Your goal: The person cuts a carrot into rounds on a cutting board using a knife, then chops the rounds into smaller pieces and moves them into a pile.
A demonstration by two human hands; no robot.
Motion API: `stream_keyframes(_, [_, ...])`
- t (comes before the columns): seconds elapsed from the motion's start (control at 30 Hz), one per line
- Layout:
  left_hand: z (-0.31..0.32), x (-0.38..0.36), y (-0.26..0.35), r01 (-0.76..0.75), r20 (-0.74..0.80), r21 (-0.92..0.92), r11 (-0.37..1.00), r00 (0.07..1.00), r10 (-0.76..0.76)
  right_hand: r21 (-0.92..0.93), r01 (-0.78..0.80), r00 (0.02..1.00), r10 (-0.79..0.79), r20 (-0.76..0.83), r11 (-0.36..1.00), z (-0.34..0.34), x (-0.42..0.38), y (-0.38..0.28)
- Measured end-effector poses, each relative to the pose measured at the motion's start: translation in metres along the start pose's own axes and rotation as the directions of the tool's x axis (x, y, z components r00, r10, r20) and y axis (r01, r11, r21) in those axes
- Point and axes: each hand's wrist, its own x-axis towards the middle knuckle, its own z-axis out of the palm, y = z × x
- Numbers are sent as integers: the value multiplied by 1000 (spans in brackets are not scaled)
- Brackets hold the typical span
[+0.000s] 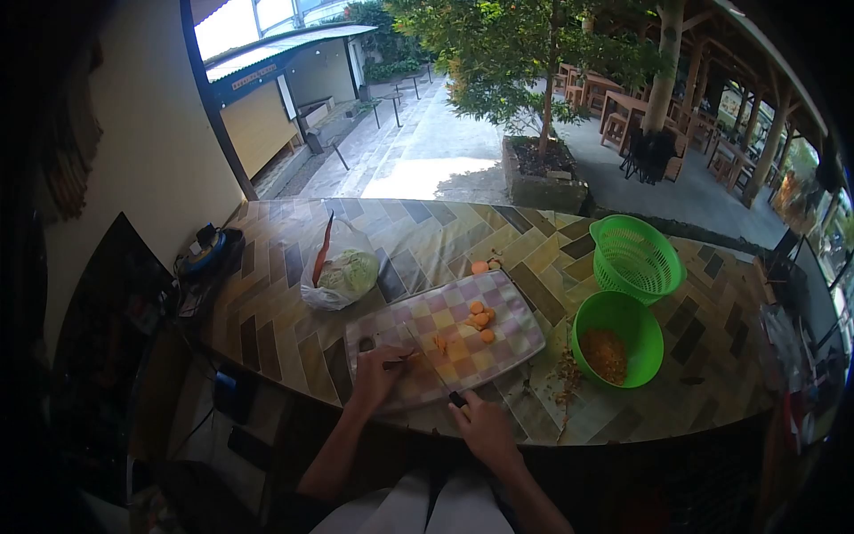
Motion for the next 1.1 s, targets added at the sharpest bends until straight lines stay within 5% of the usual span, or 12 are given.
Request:
stream_keyframes(0.23, [0,2,-1,-137,20,123,983,991,136,32,17,1000,-16,-5,999,1,1,5])
stream_keyframes(0.53, [6,1,7,-26,27,21,999,999,25,86,53,998,-50,-28,995,0,1,6])
stream_keyframes(0.83, [0,4,10,-256,136,217,942,963,231,112,9,1000,-9,3,994,-5,-2,1])
stream_keyframes(1.1, [10,-3,-2,-221,-15,207,953,973,228,88,20,1000,-19,-15,996,2,-4,5])
